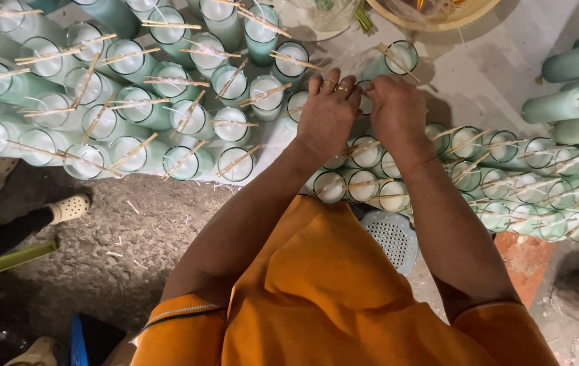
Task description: Centering and securing wicks in glass jars using wooden sticks
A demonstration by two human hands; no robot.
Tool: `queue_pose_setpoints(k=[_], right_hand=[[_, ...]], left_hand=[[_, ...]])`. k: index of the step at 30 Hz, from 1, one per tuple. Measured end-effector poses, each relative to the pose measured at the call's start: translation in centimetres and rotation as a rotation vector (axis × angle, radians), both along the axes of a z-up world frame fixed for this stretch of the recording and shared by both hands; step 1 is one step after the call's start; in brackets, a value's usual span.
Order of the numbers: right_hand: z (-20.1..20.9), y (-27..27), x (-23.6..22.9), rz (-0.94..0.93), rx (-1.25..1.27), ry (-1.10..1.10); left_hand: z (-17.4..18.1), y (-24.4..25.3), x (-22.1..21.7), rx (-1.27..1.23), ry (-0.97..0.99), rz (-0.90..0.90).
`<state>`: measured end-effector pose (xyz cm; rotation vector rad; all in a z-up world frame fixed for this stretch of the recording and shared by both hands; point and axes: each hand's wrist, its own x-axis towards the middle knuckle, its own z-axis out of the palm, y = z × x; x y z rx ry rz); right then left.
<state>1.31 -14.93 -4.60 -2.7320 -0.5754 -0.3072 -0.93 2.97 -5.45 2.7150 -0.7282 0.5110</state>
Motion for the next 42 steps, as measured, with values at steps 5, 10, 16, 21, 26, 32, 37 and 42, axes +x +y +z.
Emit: queue_pose_setpoints(k=[5, 10, 16, 21, 26, 32, 37, 42], right_hand=[[0.2, 0.1, -0.2, 0.024, 0.067, 0.051], [-0.6, -0.2, -0.2, 0.096, 0.286, -0.005], [0.3, -0.2, -0.1, 0.109, 0.283, -0.026], [-0.2, 0.1, 0.9, 0.058, 0.214, -0.017], [0.9, 1.3, 0.5, -0.068, 0.327, 0.028], [2.1, 1.6, 0.1, 0.007, 0.257, 0.135], [4.3, 2.6, -0.2, -0.003, 0.535, 0.449], [6.2, 3.8, -0.2, -0.135, 0.399, 0.625]], left_hand=[[0.3, 0.3, 0.0, 0.044, 0.041, 0.0], [0.4, 0.7, 0.4, 0.067, 0.07, -0.054], [0.3, 0.6, 0.3, 0.038, -0.005, -0.033], [0.6, 0.5, 0.2, 0.035, -0.023, -0.025], [0.6, 0.7, 0.0, 0.033, 0.027, -0.036], [0.4, 0.8, 0.2, -0.022, 0.002, -0.05], [0.3, 0.6, 0.3, 0.045, 0.052, -0.057], [0.3, 0.7, 0.5, 0.117, 0.095, -0.064]])
